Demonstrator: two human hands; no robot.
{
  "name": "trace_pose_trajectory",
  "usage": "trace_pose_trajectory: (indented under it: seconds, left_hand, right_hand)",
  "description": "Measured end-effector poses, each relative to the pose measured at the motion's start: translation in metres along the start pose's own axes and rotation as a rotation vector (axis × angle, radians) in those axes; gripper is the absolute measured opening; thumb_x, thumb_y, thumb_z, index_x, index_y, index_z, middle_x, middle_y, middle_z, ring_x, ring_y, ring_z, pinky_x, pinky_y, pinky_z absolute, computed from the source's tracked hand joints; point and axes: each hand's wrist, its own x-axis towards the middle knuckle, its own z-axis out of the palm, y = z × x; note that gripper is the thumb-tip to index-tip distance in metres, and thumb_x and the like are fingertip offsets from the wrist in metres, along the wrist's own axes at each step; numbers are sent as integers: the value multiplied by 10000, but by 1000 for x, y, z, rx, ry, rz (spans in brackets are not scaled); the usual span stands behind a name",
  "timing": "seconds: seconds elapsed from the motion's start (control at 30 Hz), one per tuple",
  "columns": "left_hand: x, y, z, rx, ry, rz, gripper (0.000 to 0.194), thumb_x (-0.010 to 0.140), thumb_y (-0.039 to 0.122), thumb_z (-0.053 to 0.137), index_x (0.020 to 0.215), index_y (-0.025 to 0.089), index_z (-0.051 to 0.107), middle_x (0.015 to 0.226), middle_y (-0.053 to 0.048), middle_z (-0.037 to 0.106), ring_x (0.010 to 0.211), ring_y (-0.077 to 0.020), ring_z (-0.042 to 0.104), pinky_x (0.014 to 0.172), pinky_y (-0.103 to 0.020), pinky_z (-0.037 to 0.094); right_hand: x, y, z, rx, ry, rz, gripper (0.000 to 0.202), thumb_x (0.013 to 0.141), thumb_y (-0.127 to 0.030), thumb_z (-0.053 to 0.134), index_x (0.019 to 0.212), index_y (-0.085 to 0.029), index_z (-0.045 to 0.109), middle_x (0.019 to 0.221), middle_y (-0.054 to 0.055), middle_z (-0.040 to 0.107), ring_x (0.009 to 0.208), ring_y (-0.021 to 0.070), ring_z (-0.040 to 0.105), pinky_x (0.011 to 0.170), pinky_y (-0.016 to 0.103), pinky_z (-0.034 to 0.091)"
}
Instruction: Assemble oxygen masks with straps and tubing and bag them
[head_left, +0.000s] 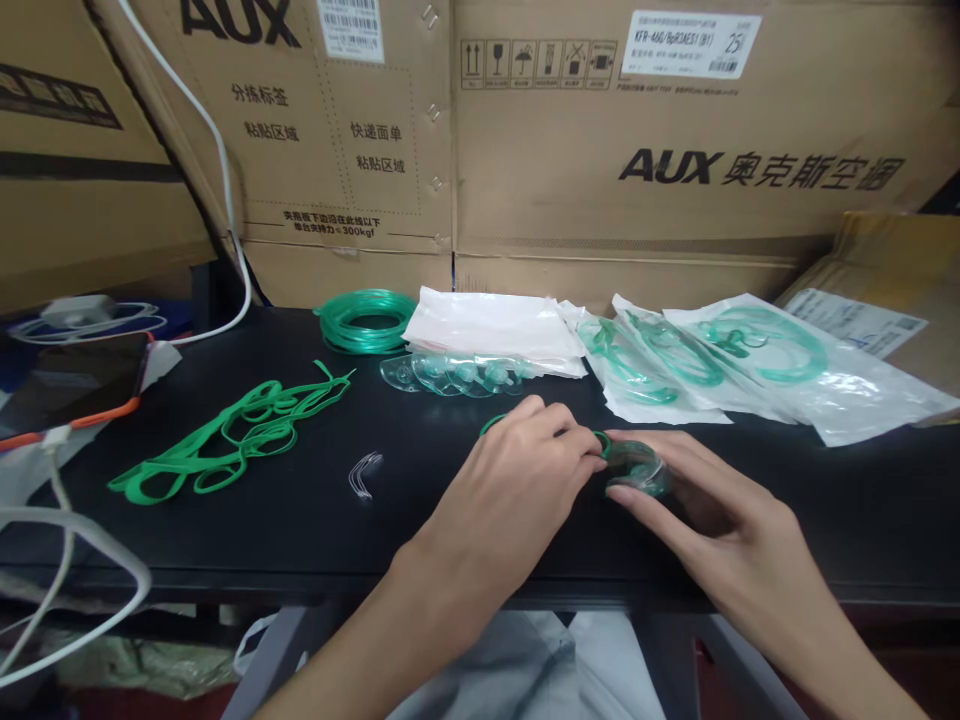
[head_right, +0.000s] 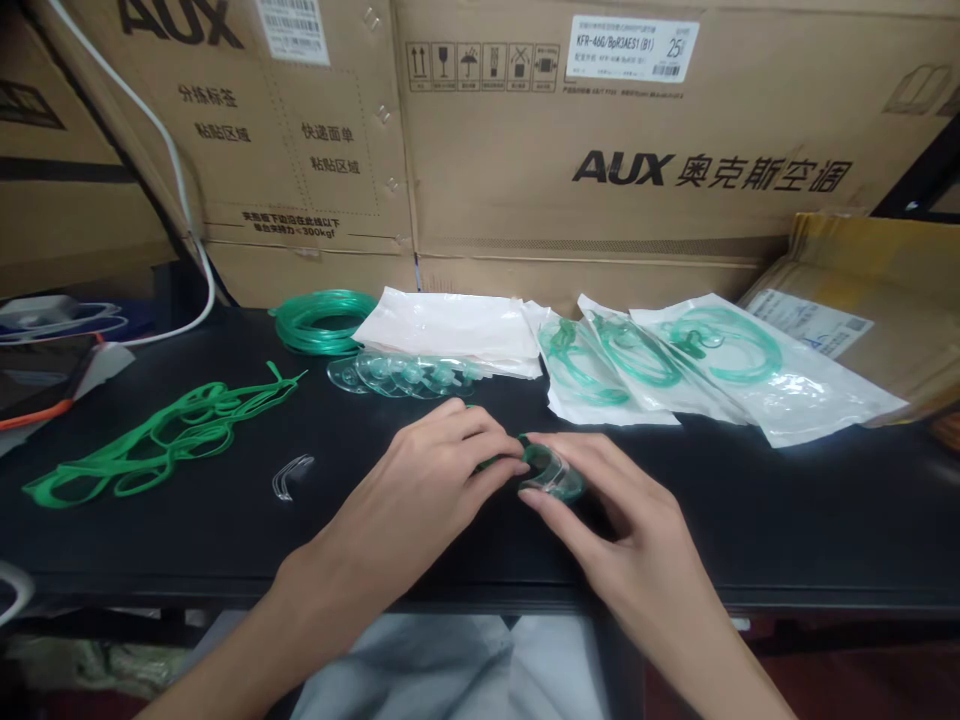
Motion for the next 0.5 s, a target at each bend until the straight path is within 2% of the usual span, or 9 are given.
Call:
trace_pose_trajectory:
  seconds: [0.1, 0.17, 0.23, 0.3, 0.4, 0.5]
  left_hand:
    - [0, 0, 2, 26, -8, 3, 186, 1043, 162, 619, 910, 157, 749, 918, 6, 725, 866, -174, 600, 805, -322, 478]
    - [-1, 0, 2, 21, -13, -14, 201, 1051, 171, 609, 894, 166, 734, 913, 8, 719, 865, -170, 600, 825, -319, 479]
    - [-3, -2, 2, -3, -34, -38, 208, 1062, 195, 596, 903, 178, 728, 939, 7, 719, 893, -169, 608, 863, -315, 485]
    - [-6, -5, -1, -53, -58, -63, 160, 1063, 254, 610, 994, 198, 743, 1028, 5, 730, 980, -173, 628, 922, -313, 491]
    - [-8, -13, -13, -85, -20, -82, 197, 1059, 335, 620, 1192, 248, 736, 1200, 4, 730, 1161, -186, 634, 1021, -323, 476]
    - [-7, -22, -37, -29, 64, -153, 234, 1095, 311, 544, 1206, 265, 745, 1227, 3, 737, 1165, -185, 661, 1032, -319, 471]
  right_hand:
    - [0, -1, 0, -6, 21, 28, 199, 933, -308, 768, 1132, -317, 760, 1201, 7, 747, 1114, 226, 710, 966, 304, 583]
    - [0, 0, -1, -14, 163, 137, 211, 922, -382, 767, 1114, -295, 760, 1179, 19, 758, 1091, 250, 716, 959, 343, 587]
    - [2, 2, -2, -11, 365, 253, 269, 915, -459, 756, 1122, -289, 737, 1163, 18, 758, 1091, 259, 708, 999, 375, 563]
    - [3, 3, -2, 5, 473, 295, 309, 911, -500, 746, 1136, -292, 710, 1153, 13, 747, 1109, 259, 692, 1034, 386, 534]
    - [5, 2, -1, 2, 419, 261, 319, 900, -499, 750, 1136, -288, 709, 1124, 16, 736, 1082, 256, 690, 979, 352, 552]
    - [4, -1, 0, 10, 349, 251, 286, 910, -474, 747, 1130, -295, 709, 1093, 11, 737, 1040, 244, 703, 909, 312, 572]
